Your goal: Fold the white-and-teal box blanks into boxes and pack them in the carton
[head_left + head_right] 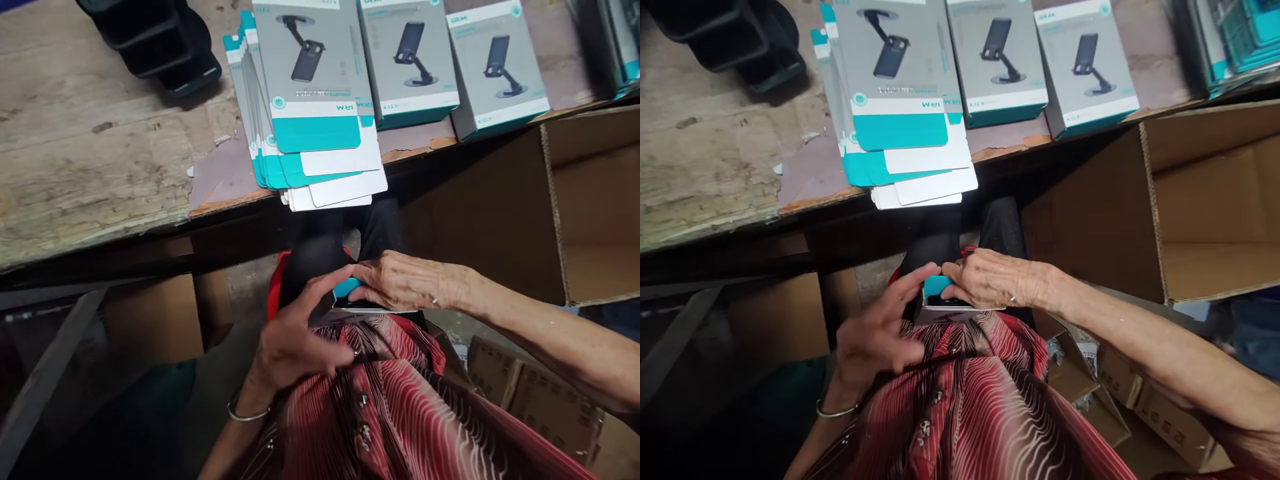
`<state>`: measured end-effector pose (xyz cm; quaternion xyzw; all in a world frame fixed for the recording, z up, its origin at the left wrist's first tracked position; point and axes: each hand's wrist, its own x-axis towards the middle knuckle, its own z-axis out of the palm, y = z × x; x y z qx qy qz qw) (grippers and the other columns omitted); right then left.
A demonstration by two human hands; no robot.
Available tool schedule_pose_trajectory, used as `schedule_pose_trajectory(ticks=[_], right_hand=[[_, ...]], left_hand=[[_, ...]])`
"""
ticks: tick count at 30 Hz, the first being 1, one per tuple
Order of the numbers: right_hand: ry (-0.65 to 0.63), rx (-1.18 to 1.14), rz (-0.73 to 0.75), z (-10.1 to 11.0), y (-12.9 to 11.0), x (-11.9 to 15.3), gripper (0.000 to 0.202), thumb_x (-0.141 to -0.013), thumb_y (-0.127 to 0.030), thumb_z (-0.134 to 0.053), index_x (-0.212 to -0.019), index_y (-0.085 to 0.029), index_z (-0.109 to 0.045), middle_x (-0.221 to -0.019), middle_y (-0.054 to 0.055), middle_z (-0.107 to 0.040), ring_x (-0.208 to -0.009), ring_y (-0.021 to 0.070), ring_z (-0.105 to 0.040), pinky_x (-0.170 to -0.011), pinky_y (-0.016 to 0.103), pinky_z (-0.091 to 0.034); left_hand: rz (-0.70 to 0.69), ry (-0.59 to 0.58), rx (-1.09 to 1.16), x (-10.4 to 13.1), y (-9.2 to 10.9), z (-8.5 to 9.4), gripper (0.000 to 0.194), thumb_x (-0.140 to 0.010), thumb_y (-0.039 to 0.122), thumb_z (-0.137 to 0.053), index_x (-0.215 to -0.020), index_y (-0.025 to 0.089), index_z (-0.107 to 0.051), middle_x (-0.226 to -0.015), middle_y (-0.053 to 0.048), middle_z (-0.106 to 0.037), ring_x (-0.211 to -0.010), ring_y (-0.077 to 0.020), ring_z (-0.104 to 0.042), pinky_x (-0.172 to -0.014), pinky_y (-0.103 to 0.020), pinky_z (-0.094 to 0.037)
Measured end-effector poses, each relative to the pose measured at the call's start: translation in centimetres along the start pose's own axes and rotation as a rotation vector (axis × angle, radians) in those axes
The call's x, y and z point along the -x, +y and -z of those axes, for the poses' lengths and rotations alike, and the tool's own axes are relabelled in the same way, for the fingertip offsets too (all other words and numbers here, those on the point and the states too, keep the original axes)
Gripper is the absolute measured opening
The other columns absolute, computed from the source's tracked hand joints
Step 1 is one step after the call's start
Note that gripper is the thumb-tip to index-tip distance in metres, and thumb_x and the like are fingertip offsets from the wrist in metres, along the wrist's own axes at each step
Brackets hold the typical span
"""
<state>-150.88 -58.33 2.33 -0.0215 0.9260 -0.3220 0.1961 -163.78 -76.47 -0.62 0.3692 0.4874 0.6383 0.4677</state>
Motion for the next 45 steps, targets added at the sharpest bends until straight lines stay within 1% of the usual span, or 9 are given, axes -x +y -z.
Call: schedule_pose_trajectory(ticks=[4, 8, 13, 17, 22, 28, 38, 41, 45], right_hand=[[0.104, 0.120, 0.164, -1.4, -0.1, -0.8, 0.035, -0.101, -0.030, -0.029, -0.081, -0.016, -0.054, -0.065, 0.003, -0.059, -0.053, 0.0122, -0.047, -0.053, 0.029, -0.027], [0.274, 0.046, 0.098, -1.8, -0.7, -0.4, 0.044, -0.101, -0.040, -0.027, -0.075, -0.016, -0.053, -0.061, 0.002, -0.053, -0.049, 0.0108, -0.041, -0.051, 0.029, -0.022], [0.265, -0.406, 0.124, -2.2, 0.5, 2.4, 0.042, -0.100, -0.039, -0.033, -0.073, -0.015, -0.054, -0.067, 0.000, -0.051, -0.058, 0.0097, -0.044, -0.058, 0.024, -0.035], [0.355, -0.533, 0.150, -3.4, 1.6, 3.0, 0.030, -0.096, -0.025, -0.042, -0.072, -0.015, -0.057, -0.060, -0.003, -0.047, -0.055, 0.0093, -0.042, -0.057, 0.024, -0.036], [0.406, -0.684, 0.120, -3.8, 2.1, 2.1, 0.031, -0.089, -0.028, -0.051, -0.062, -0.015, -0.058, -0.053, -0.004, -0.046, -0.048, 0.0082, -0.039, -0.051, 0.024, -0.033], [0.341, -1.366, -0.099, -6.1, 3.1, 4.3, 0.027, -0.074, -0.039, -0.074, -0.088, -0.016, -0.076, -0.086, 0.004, -0.071, -0.077, 0.0153, -0.064, -0.074, 0.029, -0.050], [0.529, -1.420, -0.214, -7.5, 1.2, 2.6, 0.020, -0.056, -0.022, -0.083, -0.055, -0.014, -0.064, -0.062, -0.004, -0.055, -0.058, 0.0088, -0.048, -0.054, 0.023, -0.037], [0.535, -1.256, -0.277, -7.1, 0.5, 2.4, 0.014, -0.062, -0.013, -0.072, -0.055, -0.014, -0.059, -0.060, -0.005, -0.051, -0.057, 0.0078, -0.044, -0.053, 0.023, -0.034], [0.553, -1.127, -0.261, -6.7, 0.2, 2.7, 0.005, -0.070, -0.020, -0.070, -0.068, -0.016, -0.069, -0.070, 0.000, -0.060, -0.065, 0.0120, -0.054, -0.061, 0.026, -0.042]], left_hand=[[0.339, 0.199, -0.037, -2.2, 1.5, 0.1, 0.028, -0.073, 0.025, -0.071, -0.101, 0.020, -0.070, -0.096, -0.006, -0.073, -0.070, -0.0167, -0.068, -0.061, -0.027, -0.054], [0.484, -0.082, -0.507, -4.6, 3.2, 0.0, 0.002, -0.064, 0.014, -0.069, -0.065, 0.016, -0.071, -0.045, 0.005, -0.053, -0.043, -0.0066, -0.044, -0.041, -0.018, -0.030], [0.513, -0.199, -0.757, -5.2, 4.3, -0.7, 0.015, -0.063, 0.008, -0.055, -0.055, 0.016, -0.065, -0.040, 0.006, -0.044, -0.039, -0.0060, -0.036, -0.039, -0.019, -0.023], [0.355, -0.365, -0.862, -5.2, 4.4, -1.6, 0.018, -0.069, 0.008, -0.051, -0.068, 0.019, -0.066, -0.050, 0.005, -0.049, -0.044, -0.0071, -0.039, -0.046, -0.021, -0.027], [0.161, -0.555, -1.035, -6.1, 3.8, -2.8, 0.016, -0.075, 0.010, -0.049, -0.069, 0.020, -0.060, -0.047, 0.007, -0.028, -0.043, -0.0085, -0.025, -0.046, -0.026, -0.018], [-0.161, -0.593, -0.941, -4.8, 3.2, -2.4, 0.036, -0.083, 0.007, -0.043, -0.108, 0.024, -0.064, -0.055, 0.005, -0.043, -0.047, -0.0091, -0.038, -0.049, -0.025, -0.026], [-0.158, -0.705, -1.030, -5.2, 3.0, -2.9, 0.033, -0.084, 0.007, -0.039, -0.077, 0.017, -0.070, -0.054, 0.000, -0.052, -0.047, -0.0105, -0.043, -0.048, -0.027, -0.026], [0.070, -0.622, -0.816, -5.6, 3.1, -2.8, 0.026, -0.085, 0.012, -0.048, -0.096, 0.016, -0.072, -0.058, 0.001, -0.057, -0.051, -0.0108, -0.049, -0.052, -0.025, -0.033], [0.495, -0.233, -0.283, -4.5, 3.2, -1.4, 0.049, -0.068, 0.026, -0.076, -0.116, 0.021, -0.067, -0.070, 0.001, -0.064, -0.061, -0.0124, -0.056, -0.058, -0.024, -0.043]])
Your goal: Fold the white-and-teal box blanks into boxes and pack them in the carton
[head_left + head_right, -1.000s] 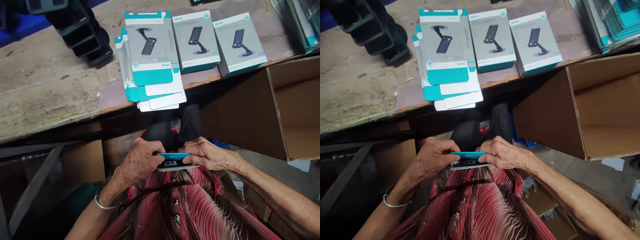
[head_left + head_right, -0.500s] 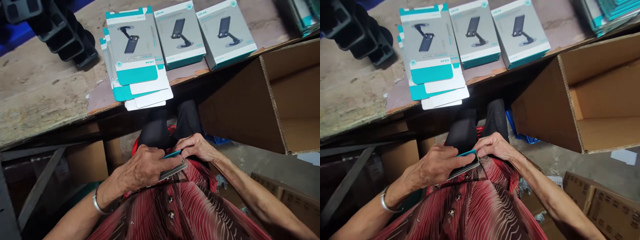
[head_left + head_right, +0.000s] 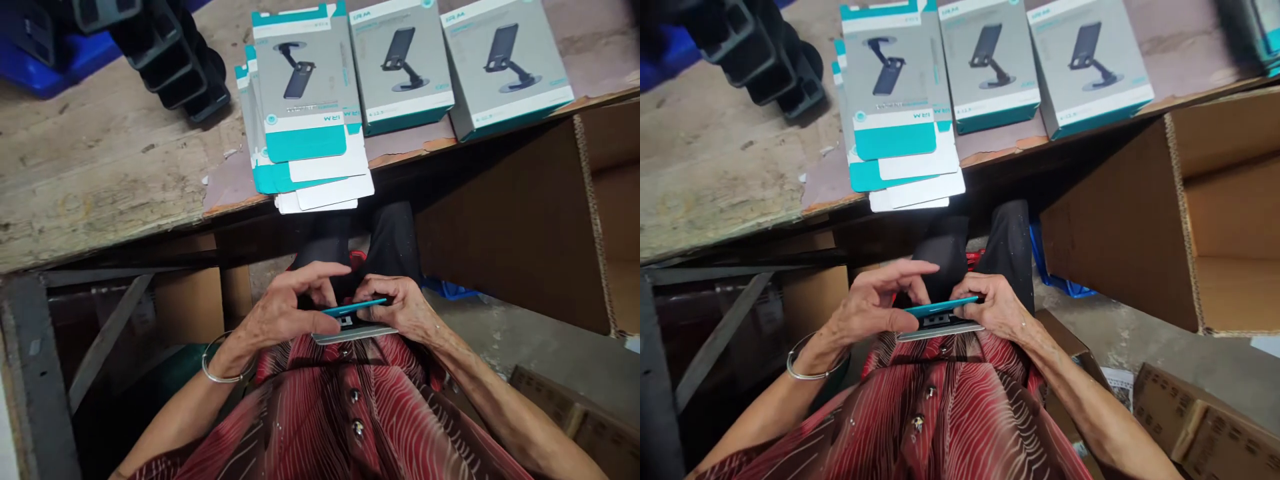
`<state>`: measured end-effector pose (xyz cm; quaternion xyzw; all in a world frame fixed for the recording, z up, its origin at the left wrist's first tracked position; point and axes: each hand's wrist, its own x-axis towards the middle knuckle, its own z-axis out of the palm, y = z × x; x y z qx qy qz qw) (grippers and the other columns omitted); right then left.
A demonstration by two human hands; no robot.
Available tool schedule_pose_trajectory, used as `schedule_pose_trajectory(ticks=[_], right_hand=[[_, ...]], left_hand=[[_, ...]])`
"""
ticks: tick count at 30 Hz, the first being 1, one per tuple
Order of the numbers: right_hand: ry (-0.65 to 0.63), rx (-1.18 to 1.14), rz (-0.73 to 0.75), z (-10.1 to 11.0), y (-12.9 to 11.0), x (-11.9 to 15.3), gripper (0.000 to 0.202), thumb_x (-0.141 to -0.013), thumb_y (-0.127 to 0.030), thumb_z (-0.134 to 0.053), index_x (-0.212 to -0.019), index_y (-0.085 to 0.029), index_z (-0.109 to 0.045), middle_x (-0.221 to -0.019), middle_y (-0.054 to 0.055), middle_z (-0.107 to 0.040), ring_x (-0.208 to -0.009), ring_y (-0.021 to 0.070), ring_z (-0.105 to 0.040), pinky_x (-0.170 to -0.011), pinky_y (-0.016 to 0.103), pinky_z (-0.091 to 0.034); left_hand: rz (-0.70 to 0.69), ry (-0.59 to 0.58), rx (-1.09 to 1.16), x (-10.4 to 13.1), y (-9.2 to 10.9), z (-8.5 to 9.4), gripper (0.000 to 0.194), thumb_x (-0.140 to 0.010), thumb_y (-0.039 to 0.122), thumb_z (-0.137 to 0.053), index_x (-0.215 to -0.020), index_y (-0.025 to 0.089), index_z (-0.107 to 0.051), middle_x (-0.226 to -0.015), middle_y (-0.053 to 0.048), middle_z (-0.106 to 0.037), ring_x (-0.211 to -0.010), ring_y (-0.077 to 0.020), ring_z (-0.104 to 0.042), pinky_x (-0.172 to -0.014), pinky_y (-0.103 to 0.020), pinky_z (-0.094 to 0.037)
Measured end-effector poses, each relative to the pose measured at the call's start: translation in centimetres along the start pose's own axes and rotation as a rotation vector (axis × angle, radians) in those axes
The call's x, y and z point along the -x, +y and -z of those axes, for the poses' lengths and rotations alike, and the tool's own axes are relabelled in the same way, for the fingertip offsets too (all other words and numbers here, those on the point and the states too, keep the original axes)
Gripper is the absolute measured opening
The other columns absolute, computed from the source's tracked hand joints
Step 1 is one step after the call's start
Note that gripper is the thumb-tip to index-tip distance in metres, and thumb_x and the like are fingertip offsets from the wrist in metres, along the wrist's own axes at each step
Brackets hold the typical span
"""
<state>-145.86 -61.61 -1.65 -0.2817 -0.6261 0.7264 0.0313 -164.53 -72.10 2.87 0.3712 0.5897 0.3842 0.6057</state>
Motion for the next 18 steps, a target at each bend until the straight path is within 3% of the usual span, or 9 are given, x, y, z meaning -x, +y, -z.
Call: schedule_pose_trajectory(ticks=[4, 6, 9, 14, 18], right_hand=[[0.034, 0.087, 0.158, -0.1, 0.0, -0.2, 0.022, -0.076, -0.034, -0.071, -0.064, -0.016, -0.069, -0.063, 0.001, -0.060, -0.057, 0.0114, -0.053, -0.054, 0.026, -0.042], [0.087, 0.148, 0.287, -0.5, 0.3, -0.4, 0.025, -0.078, -0.033, -0.071, -0.060, -0.017, -0.066, -0.057, 0.000, -0.056, -0.050, 0.0098, -0.048, -0.049, 0.026, -0.038], [0.142, 0.258, 0.430, -1.1, 0.6, -0.4, 0.022, -0.081, -0.025, -0.069, -0.061, -0.018, -0.065, -0.056, 0.000, -0.056, -0.049, 0.0100, -0.048, -0.047, 0.026, -0.037], [0.218, 0.370, 0.522, -2.0, 0.5, 0.1, 0.017, -0.083, -0.024, -0.067, -0.066, -0.021, -0.065, -0.057, 0.000, -0.059, -0.049, 0.0120, -0.053, -0.047, 0.027, -0.040], [0.158, 0.432, 0.487, -2.4, 0.0, 0.4, 0.018, -0.085, -0.025, -0.063, -0.067, -0.022, -0.065, -0.060, 0.002, -0.063, -0.051, 0.0139, -0.054, -0.050, 0.030, -0.041]], left_hand=[[0.083, 0.225, 0.430, 2.1, -2.4, -0.5, 0.030, -0.060, 0.032, -0.083, -0.086, 0.020, -0.077, -0.080, -0.003, -0.064, -0.072, -0.0141, -0.058, -0.063, -0.025, -0.045], [0.083, 0.321, 0.595, 2.9, -3.5, -1.3, 0.029, -0.058, 0.037, -0.084, -0.080, 0.019, -0.077, -0.080, -0.004, -0.062, -0.070, -0.0128, -0.055, -0.060, -0.024, -0.044], [0.104, 0.358, 0.751, 3.3, -4.3, -2.0, 0.030, -0.058, 0.038, -0.084, -0.079, 0.019, -0.077, -0.083, -0.005, -0.061, -0.073, -0.0132, -0.055, -0.062, -0.025, -0.044], [0.176, 0.371, 0.762, 3.7, -4.0, -1.9, 0.026, -0.053, 0.031, -0.086, -0.074, 0.017, -0.077, -0.078, -0.003, -0.060, -0.069, -0.0125, -0.055, -0.059, -0.025, -0.044], [0.204, 0.571, 0.596, 3.6, -3.4, -2.1, 0.012, -0.052, 0.017, -0.080, -0.061, 0.018, -0.073, -0.063, 0.001, -0.058, -0.055, -0.0094, -0.049, -0.050, -0.024, -0.037]])
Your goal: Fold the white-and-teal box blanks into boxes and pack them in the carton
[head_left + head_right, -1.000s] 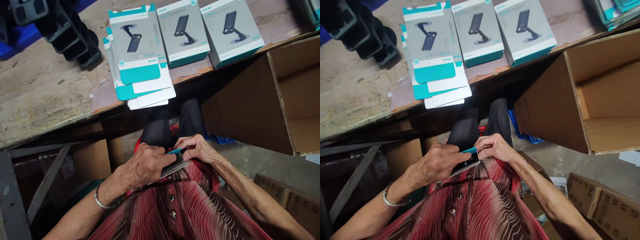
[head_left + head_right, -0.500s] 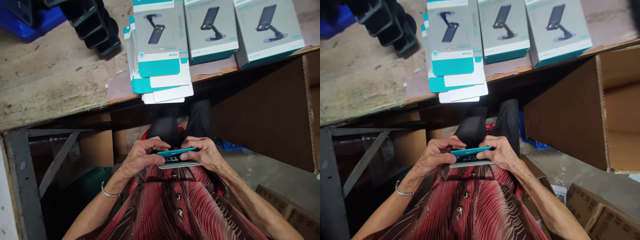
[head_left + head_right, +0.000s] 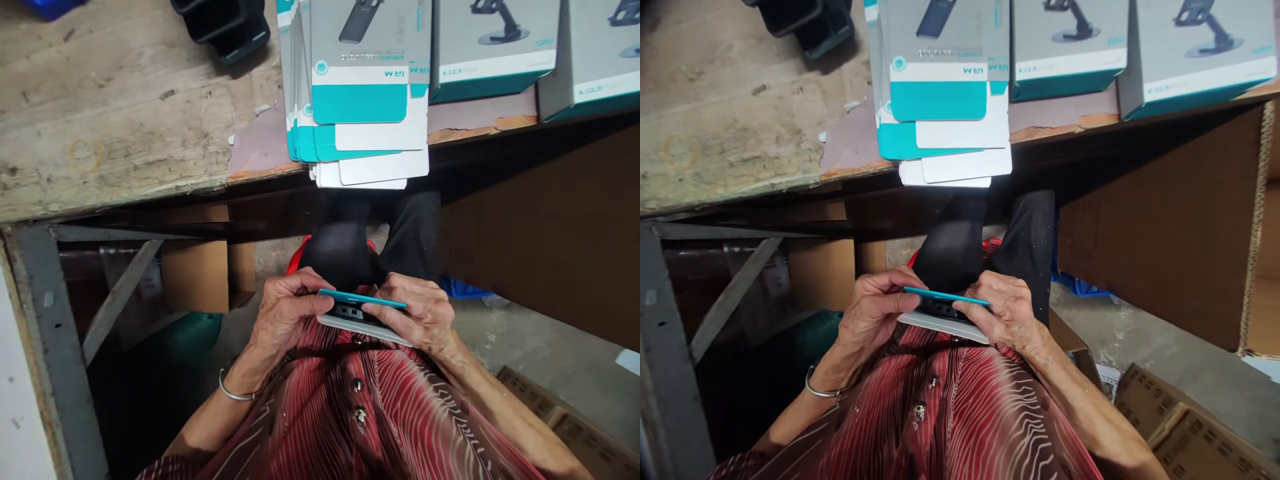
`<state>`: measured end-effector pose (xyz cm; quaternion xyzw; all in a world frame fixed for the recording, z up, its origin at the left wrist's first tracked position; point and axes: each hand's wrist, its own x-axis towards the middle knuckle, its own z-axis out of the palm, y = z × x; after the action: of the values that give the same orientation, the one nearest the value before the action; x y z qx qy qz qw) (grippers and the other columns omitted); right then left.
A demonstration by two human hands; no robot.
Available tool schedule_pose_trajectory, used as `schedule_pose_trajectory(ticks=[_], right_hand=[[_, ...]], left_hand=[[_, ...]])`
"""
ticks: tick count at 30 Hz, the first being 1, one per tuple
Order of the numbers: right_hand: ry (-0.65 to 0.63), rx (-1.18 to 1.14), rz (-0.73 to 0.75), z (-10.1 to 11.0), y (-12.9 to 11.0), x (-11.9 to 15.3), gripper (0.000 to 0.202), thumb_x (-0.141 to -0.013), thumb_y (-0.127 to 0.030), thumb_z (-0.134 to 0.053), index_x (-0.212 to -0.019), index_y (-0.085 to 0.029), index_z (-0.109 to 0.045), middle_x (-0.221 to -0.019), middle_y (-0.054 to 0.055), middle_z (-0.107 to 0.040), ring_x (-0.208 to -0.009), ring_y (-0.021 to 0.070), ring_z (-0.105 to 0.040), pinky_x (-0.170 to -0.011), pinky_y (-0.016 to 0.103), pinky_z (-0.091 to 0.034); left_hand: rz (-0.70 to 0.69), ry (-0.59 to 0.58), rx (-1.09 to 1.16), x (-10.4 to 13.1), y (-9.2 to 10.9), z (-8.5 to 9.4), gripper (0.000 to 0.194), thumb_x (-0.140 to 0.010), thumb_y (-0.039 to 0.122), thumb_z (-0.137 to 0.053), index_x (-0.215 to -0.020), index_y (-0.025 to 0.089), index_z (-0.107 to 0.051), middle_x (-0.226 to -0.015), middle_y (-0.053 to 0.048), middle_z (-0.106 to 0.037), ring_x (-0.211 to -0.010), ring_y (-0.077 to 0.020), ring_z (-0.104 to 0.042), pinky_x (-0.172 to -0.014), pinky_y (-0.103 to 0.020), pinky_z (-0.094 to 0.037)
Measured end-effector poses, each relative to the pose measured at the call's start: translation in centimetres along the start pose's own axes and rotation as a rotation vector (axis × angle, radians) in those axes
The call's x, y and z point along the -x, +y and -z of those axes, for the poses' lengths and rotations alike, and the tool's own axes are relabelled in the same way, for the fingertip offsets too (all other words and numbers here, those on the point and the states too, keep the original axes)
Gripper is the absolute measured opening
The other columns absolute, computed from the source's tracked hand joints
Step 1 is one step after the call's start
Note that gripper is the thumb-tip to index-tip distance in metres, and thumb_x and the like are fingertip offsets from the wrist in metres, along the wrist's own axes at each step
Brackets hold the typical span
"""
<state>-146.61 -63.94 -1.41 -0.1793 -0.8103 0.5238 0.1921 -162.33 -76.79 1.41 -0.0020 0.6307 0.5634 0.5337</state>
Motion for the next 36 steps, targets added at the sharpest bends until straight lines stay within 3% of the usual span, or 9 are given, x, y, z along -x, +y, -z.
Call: schedule_pose_trajectory(ticks=[5, 9, 12, 15, 21, 26, 30, 34, 36], right_hand=[[-0.066, -0.273, -0.190, -0.5, 1.2, 0.3, 0.020, -0.086, -0.032, -0.063, -0.072, -0.019, -0.067, -0.071, 0.003, -0.062, -0.064, 0.0144, -0.056, -0.062, 0.029, -0.046], [0.132, -0.593, -0.414, -1.3, 2.7, 1.1, 0.037, -0.092, -0.048, -0.046, -0.110, -0.022, -0.065, -0.099, 0.006, -0.065, -0.084, 0.0179, -0.062, -0.075, 0.032, -0.051], [0.384, -0.603, -0.265, -1.5, 3.1, 1.3, 0.052, -0.084, -0.049, -0.060, -0.130, -0.027, -0.051, -0.123, 0.010, -0.057, -0.094, 0.0208, -0.062, -0.075, 0.034, -0.054], [0.519, -0.270, -0.057, -1.2, 3.2, 1.1, 0.050, -0.075, -0.028, -0.075, -0.121, -0.028, -0.056, -0.128, 0.010, -0.055, -0.111, 0.0254, -0.057, -0.081, 0.038, -0.054], [0.527, 0.111, 0.096, -1.3, 4.4, 0.2, 0.031, -0.081, -0.016, -0.068, -0.111, -0.024, -0.064, -0.120, 0.012, -0.059, -0.102, 0.0250, -0.062, -0.083, 0.044, -0.055], [0.400, 0.072, 0.014, -1.9, 4.9, -0.7, 0.022, -0.085, -0.024, -0.064, -0.106, -0.019, -0.067, -0.112, 0.013, -0.059, -0.095, 0.0218, -0.061, -0.079, 0.038, -0.055], [0.390, -0.096, -0.167, -2.0, 4.0, -1.5, 0.017, -0.088, -0.024, -0.056, -0.077, -0.018, -0.068, -0.097, 0.009, -0.061, -0.096, 0.0204, -0.058, -0.083, 0.036, -0.048], [0.506, -0.465, -0.436, -2.6, 2.8, -2.3, 0.009, -0.073, -0.027, -0.071, -0.076, -0.020, -0.066, -0.094, 0.003, -0.060, -0.076, 0.0141, -0.054, -0.065, 0.028, -0.043], [0.617, -0.683, -0.564, -3.1, 2.3, -2.5, 0.028, -0.061, -0.024, -0.078, -0.086, -0.021, -0.066, -0.091, 0.001, -0.062, -0.066, 0.0106, -0.050, -0.057, 0.024, -0.038]], left_hand=[[-0.202, 0.156, -0.171, -1.6, -0.6, -1.7, 0.013, -0.052, 0.007, -0.069, -0.054, 0.020, -0.069, -0.054, 0.005, -0.055, -0.055, -0.0081, -0.046, -0.051, -0.022, -0.033], [-0.131, 0.192, 0.038, -3.6, -0.9, -3.1, 0.013, -0.051, 0.010, -0.064, -0.059, 0.019, -0.069, -0.053, 0.005, -0.057, -0.049, -0.0078, -0.047, -0.045, -0.020, -0.033], [-0.182, 0.171, 0.147, -4.6, -1.2, -3.6, 0.027, -0.053, 0.009, -0.068, -0.078, 0.018, -0.072, -0.062, 0.003, -0.062, -0.053, -0.0081, -0.052, -0.047, -0.018, -0.038], [-0.467, 0.165, 0.167, -5.3, -1.9, -3.5, 0.029, -0.067, 0.023, -0.074, -0.095, 0.020, -0.071, -0.086, -0.004, -0.068, -0.067, -0.0110, -0.059, -0.058, -0.021, -0.046], [-0.951, 0.118, -0.303, -6.2, -3.7, -2.1, 0.027, -0.075, 0.021, -0.073, -0.101, 0.027, -0.073, -0.124, -0.007, -0.053, -0.095, -0.0177, -0.060, -0.080, -0.033, -0.049], [-0.936, 0.195, -0.512, -5.9, -3.6, -1.6, 0.026, -0.082, 0.018, -0.066, -0.105, 0.028, -0.071, -0.111, -0.004, -0.055, -0.087, -0.0129, -0.058, -0.075, -0.027, -0.048], [-0.842, 0.207, -0.601, -5.5, -3.0, -1.5, 0.011, -0.082, 0.023, -0.065, -0.089, 0.022, -0.073, -0.099, -0.003, -0.055, -0.085, -0.0137, -0.056, -0.073, -0.027, -0.046], [-0.647, 0.233, -0.564, -5.3, -2.1, -1.3, 0.006, -0.075, 0.025, -0.067, -0.071, 0.020, -0.067, -0.087, -0.001, -0.053, -0.080, -0.0145, -0.052, -0.070, -0.027, -0.042], [-0.565, 0.229, -0.462, -5.3, -1.7, -1.4, 0.009, -0.068, 0.024, -0.069, -0.064, 0.019, -0.063, -0.084, 0.000, -0.052, -0.077, -0.0141, -0.051, -0.066, -0.026, -0.040]])
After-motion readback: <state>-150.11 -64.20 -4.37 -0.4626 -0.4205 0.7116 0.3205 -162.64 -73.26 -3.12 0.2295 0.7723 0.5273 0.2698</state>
